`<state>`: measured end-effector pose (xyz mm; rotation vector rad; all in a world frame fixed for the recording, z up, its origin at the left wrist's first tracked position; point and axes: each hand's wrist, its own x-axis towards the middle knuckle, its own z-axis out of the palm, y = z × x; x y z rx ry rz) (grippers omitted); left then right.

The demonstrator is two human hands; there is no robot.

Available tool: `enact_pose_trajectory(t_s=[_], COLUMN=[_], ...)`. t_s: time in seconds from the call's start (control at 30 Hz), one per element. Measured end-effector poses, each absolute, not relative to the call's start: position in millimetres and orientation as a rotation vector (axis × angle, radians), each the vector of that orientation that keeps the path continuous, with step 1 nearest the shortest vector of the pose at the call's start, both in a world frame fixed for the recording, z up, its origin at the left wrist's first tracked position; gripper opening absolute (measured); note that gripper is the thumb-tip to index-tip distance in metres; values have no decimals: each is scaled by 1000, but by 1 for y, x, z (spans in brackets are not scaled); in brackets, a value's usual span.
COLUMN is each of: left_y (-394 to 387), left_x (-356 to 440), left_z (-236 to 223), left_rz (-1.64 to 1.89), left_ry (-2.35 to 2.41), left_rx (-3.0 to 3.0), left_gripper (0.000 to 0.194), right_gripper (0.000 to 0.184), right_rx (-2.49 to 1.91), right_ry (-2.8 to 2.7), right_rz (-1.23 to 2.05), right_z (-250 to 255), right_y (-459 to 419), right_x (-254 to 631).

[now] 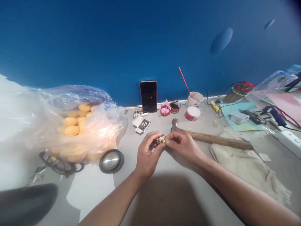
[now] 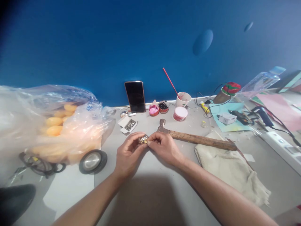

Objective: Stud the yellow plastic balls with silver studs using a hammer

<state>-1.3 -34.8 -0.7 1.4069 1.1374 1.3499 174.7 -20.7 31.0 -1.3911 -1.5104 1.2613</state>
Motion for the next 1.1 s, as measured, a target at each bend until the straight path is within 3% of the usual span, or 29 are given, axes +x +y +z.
enact_pose_trajectory(t_s=[1.1], left_y=[-35], left_x=[-1], left_z=[1], left_rz=[1390], left_ry=[1144], left_rx=[1479], left_gripper=[22], right_gripper=[27], right_rx=[-1406], right_ry=[-1578], right_rz=[1314], right_z=[38], right_y=[-18], right_x=[178])
